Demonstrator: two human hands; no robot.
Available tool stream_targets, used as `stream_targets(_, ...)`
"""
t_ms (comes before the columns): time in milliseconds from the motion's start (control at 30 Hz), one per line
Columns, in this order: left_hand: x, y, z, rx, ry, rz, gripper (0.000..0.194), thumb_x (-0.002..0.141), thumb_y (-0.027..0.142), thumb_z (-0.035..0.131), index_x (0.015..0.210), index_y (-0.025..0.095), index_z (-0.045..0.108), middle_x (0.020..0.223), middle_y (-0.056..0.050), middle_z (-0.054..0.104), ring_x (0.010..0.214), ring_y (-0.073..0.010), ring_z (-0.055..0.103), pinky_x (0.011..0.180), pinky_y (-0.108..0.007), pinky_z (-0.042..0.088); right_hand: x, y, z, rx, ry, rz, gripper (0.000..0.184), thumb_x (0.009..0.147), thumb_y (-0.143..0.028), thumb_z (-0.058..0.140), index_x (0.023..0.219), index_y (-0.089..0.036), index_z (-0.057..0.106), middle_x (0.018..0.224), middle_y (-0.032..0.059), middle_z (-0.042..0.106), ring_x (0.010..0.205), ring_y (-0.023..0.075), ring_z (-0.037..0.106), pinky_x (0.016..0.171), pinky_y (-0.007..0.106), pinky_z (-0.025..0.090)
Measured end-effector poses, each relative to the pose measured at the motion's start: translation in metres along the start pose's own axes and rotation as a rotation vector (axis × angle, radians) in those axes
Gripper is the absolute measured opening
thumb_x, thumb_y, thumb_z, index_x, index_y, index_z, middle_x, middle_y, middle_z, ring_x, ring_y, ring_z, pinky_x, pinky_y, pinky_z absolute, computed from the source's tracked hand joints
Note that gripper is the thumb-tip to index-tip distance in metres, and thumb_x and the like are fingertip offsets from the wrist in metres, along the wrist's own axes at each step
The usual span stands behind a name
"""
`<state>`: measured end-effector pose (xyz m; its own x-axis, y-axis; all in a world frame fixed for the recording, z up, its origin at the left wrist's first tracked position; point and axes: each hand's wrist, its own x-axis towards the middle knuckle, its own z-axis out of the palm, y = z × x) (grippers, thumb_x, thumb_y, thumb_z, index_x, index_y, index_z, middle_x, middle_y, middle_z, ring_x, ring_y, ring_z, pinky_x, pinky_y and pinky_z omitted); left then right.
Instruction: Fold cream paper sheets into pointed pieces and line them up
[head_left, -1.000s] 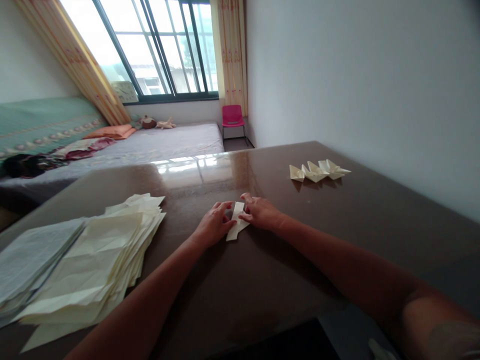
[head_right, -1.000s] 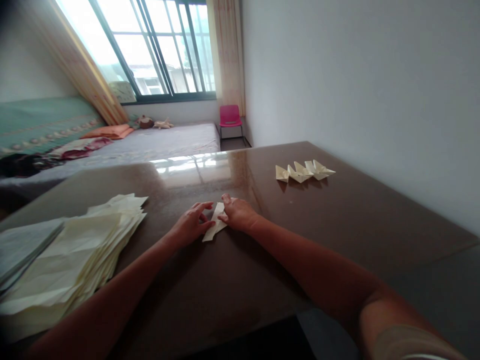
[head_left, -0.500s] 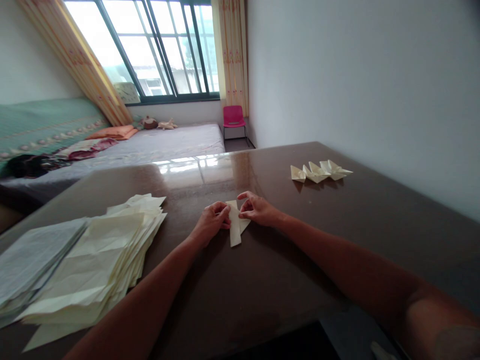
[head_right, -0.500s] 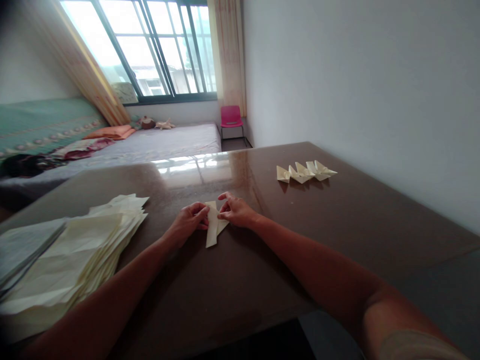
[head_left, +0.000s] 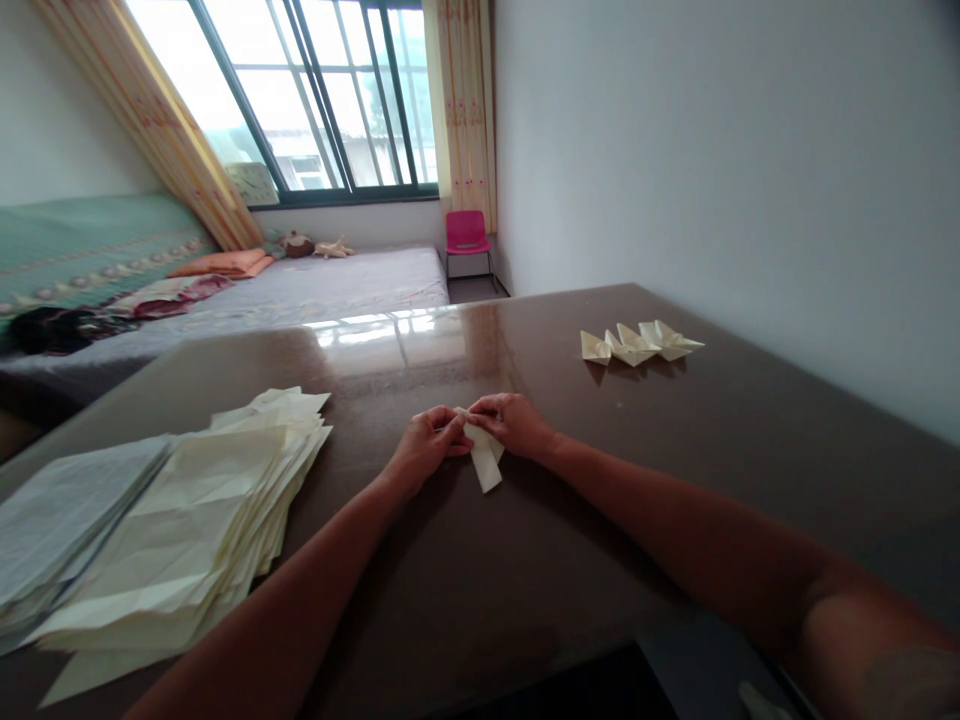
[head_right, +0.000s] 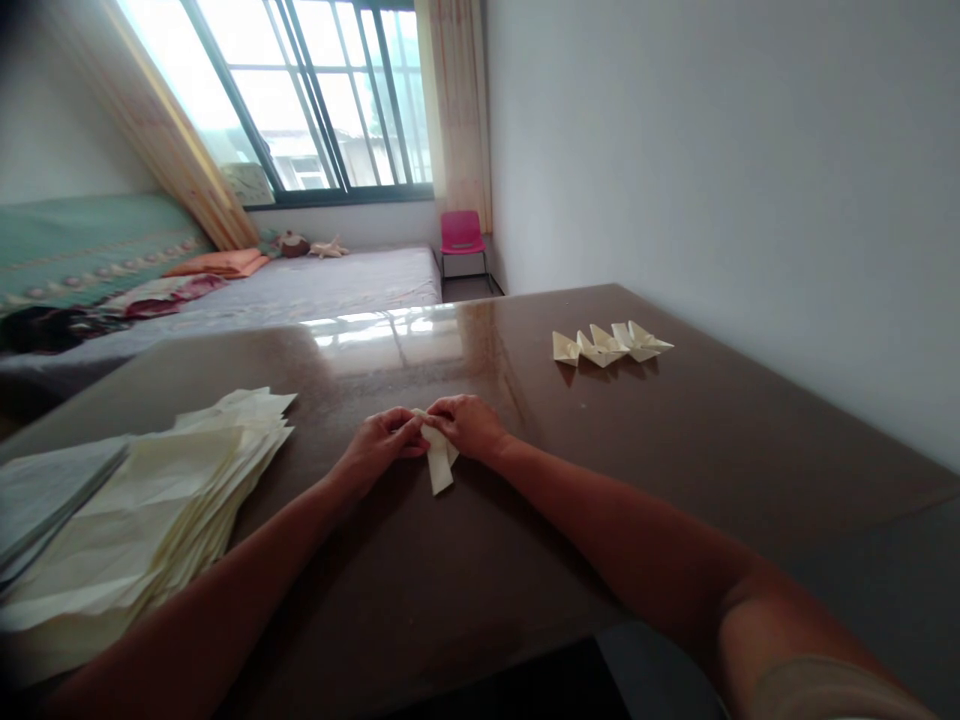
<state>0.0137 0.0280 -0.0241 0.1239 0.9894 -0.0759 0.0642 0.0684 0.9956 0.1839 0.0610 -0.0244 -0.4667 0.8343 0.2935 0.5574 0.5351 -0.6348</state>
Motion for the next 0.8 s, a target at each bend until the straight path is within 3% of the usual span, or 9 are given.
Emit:
stream_targets(167,-0.001,0.001,0.003,0.045,-0.011,0.026,0.034,0.074,0.042,0.067,0.091,0.015,0.055,0.072,0.001,0.063,0.061,-0.0107,0.065,0.056,-0.023,0.056,0.004,0.004,-0.003,0.002,-0.063,-0.017,0.023,0.087,-0.032,0.054,0.088,-0.018,0.073,0.075,0.0017,0.07,0.067,0.0115,0.058,0.061,0.02,0.038)
stream_targets(333,-0.001,0.003,0.0,0.146,0.031,0.051,0.033,0.073,0.045,0.066,0.08,0.014,0.057,0.064,-0.001,0.064,0.061,-0.0141,0.065,0.053,-0.023,0.054,0.005,0.003,-0.005,-0.067,-0.132,0.006,0.027,0.088,-0.036,0.052,0.086,-0.018,0.072,0.07,0.0012,0.067,0.062,0.0107,0.053,0.056,0.021,0.033)
stream_targets(567,-0.001,0.003,0.0,0.246,0.058,0.113,0.029,0.073,0.044,0.062,0.073,0.015,0.055,0.056,0.001,0.061,0.052,-0.0122,0.059,0.044,-0.019,0.045,0.008,0.004,-0.006,-0.188,-0.181,-0.086,0.028,0.091,-0.031,0.049,0.076,-0.018,0.069,0.066,0.0,0.061,0.069,0.0117,0.052,0.066,0.022,0.035)
stream_targets(667,0.001,0.002,-0.001,0.3,0.085,0.122,0.027,0.074,0.042,0.06,0.071,0.017,0.054,0.051,0.003,0.057,0.046,-0.0105,0.054,0.04,-0.018,0.04,0.006,0.002,-0.007,-0.228,-0.175,-0.073,0.028,0.093,-0.03,0.046,0.087,-0.019,0.07,0.075,0.0025,0.064,0.075,0.0131,0.054,0.07,0.023,0.038)
stream_targets(800,0.003,0.001,-0.002,0.337,0.126,0.083,0.025,0.074,0.042,0.057,0.07,0.018,0.053,0.049,0.004,0.056,0.041,-0.0099,0.05,0.037,-0.018,0.036,-0.005,-0.01,-0.013,-0.363,0.015,-0.156,0.029,0.091,-0.032,0.05,0.115,-0.022,0.064,0.106,0.0078,0.061,0.1,0.0187,0.052,0.085,0.028,0.039)
